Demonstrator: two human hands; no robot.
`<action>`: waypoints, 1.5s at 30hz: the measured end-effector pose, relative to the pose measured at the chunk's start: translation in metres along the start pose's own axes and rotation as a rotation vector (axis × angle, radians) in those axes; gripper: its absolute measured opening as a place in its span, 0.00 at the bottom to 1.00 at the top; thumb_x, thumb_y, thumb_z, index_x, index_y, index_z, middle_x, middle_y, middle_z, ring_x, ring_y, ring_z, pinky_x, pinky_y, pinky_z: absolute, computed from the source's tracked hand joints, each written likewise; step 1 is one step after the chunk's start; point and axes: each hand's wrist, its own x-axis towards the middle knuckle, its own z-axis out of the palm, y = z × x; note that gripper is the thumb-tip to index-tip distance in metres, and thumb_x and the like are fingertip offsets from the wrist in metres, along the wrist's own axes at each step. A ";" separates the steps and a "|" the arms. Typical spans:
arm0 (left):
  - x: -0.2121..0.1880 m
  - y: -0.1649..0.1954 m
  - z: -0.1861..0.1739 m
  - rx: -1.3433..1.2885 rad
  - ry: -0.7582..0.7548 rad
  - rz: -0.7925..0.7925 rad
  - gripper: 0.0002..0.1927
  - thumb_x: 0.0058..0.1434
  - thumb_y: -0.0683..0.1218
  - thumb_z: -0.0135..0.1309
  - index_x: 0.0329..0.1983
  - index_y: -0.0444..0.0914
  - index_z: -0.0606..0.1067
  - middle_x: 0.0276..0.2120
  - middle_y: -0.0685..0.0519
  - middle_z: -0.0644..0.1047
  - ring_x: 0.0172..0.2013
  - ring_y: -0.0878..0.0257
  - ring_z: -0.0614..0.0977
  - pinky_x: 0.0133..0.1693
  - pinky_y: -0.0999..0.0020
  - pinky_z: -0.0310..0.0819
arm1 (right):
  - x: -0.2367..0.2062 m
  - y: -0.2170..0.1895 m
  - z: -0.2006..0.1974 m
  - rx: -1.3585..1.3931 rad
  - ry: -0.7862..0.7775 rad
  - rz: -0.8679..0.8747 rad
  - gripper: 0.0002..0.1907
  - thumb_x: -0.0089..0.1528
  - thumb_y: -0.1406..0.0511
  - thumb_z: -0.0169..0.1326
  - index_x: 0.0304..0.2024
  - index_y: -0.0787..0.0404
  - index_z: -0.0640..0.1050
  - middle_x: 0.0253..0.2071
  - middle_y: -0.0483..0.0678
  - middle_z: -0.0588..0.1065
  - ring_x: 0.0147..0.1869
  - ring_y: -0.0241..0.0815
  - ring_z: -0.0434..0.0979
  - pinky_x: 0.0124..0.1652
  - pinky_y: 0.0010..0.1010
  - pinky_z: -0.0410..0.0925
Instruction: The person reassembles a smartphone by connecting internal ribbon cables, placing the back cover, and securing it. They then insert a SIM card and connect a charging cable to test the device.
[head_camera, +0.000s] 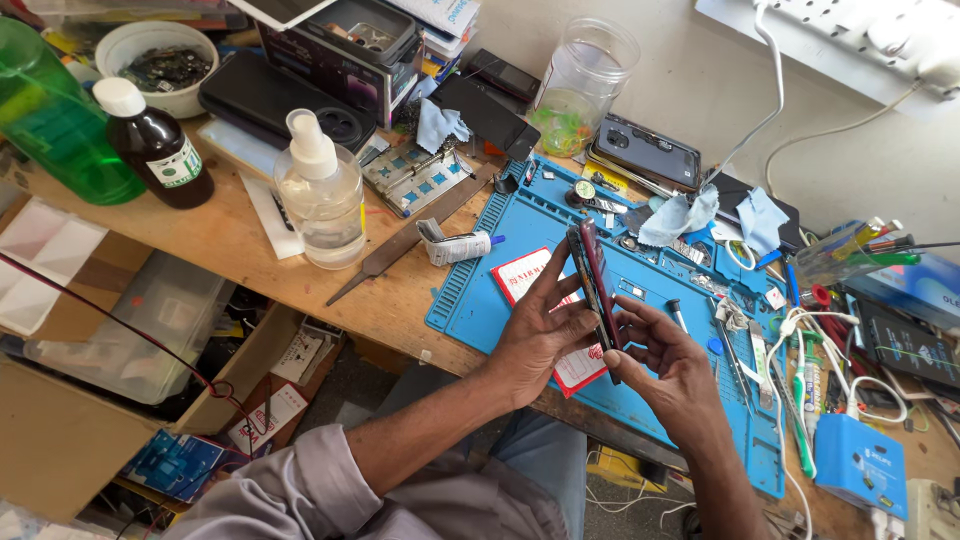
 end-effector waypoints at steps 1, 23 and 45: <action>0.000 0.000 0.000 0.006 0.005 -0.006 0.51 0.61 0.38 0.59 0.81 0.57 0.47 0.70 0.53 0.63 0.59 0.65 0.75 0.56 0.65 0.80 | 0.000 0.000 0.000 -0.016 -0.001 0.003 0.37 0.53 0.69 0.66 0.65 0.63 0.72 0.53 0.49 0.77 0.51 0.36 0.79 0.44 0.30 0.76; 0.011 0.002 -0.009 0.042 0.052 0.097 0.17 0.74 0.43 0.46 0.64 0.37 0.70 0.52 0.55 0.78 0.53 0.67 0.79 0.56 0.66 0.75 | -0.023 -0.035 0.037 -0.987 0.362 -0.509 0.36 0.49 0.55 0.70 0.60 0.53 0.78 0.53 0.57 0.78 0.50 0.50 0.81 0.45 0.35 0.73; 0.020 0.036 0.037 0.507 -0.085 0.202 0.20 0.75 0.54 0.48 0.55 0.34 0.79 0.37 0.53 0.82 0.39 0.71 0.80 0.44 0.74 0.77 | 0.018 -0.046 -0.018 -0.007 0.335 -0.345 0.08 0.63 0.70 0.62 0.43 0.69 0.83 0.35 0.43 0.81 0.37 0.27 0.76 0.38 0.18 0.70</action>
